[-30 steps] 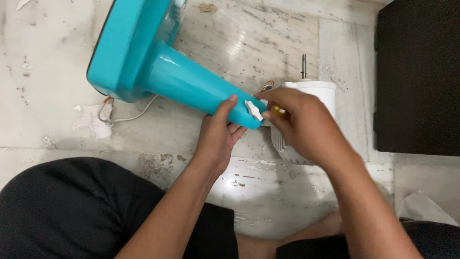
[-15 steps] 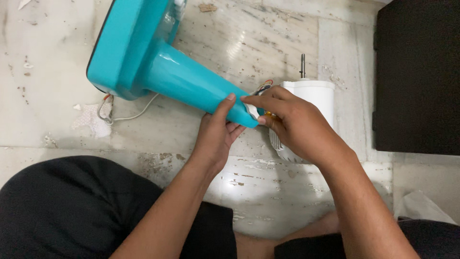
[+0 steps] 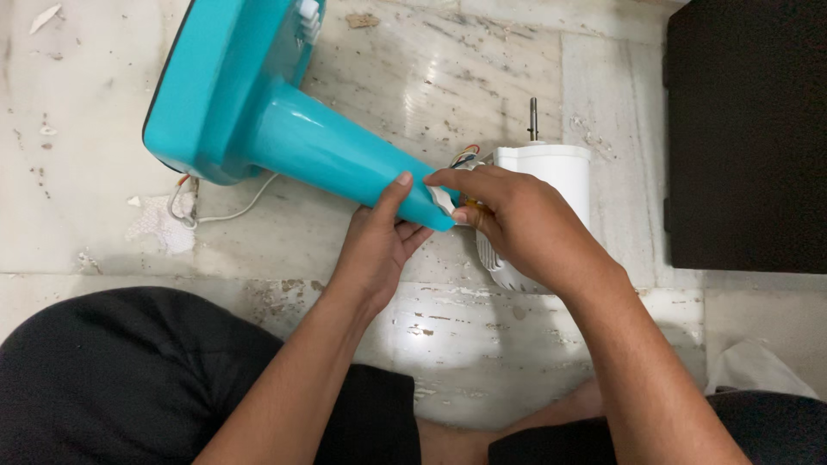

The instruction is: The person assembles a table fan by attaching the motor housing to the neck, securing it with screws, and then mounting the front and rear wire cages. The person uses a screwdriver to tighten the screws and aligns the components by hand.

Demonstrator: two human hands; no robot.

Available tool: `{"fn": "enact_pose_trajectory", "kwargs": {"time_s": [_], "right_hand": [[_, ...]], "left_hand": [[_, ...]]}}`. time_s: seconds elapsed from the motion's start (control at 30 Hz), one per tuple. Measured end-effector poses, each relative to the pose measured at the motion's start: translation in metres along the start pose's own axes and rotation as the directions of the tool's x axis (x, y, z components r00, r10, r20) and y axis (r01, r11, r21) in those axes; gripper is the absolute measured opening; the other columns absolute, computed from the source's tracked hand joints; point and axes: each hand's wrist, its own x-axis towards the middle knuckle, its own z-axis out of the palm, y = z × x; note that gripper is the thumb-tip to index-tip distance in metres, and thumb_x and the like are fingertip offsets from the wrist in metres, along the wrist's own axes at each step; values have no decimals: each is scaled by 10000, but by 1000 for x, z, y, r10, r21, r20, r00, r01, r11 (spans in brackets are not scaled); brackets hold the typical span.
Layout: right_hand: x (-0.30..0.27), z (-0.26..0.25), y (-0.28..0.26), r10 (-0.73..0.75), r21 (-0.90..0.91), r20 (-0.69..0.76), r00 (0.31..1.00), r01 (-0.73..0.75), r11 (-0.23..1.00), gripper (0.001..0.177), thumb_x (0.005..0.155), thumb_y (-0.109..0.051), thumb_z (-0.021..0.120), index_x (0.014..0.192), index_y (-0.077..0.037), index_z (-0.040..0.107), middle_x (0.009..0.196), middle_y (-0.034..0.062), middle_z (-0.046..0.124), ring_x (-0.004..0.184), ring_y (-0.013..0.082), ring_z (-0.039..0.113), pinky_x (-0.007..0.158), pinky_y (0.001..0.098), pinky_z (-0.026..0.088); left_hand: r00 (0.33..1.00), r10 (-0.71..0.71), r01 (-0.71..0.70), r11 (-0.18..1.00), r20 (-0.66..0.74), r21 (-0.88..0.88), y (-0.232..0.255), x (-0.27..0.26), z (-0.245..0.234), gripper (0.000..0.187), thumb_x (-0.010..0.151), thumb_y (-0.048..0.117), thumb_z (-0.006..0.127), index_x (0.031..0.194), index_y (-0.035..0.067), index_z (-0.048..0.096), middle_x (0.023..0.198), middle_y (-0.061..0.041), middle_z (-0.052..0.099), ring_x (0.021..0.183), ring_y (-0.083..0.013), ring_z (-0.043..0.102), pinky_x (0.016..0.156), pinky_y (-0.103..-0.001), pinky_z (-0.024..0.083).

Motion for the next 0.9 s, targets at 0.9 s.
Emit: {"fn": "enact_pose_trajectory", "kwargs": {"time_s": [0.9], "right_hand": [[-1,-7,-17,131,-136,116,985,-115,984,477,922,-104,694,1364,-283,693,900,99,764,687,223,694,642,369,545]], "left_hand": [[998,-5,3,999,-61,-33,-1,2,1,668,839,449,681,1285,-38,574,1235,-159,652,1170,-290,687,1037,-436,543]]}}
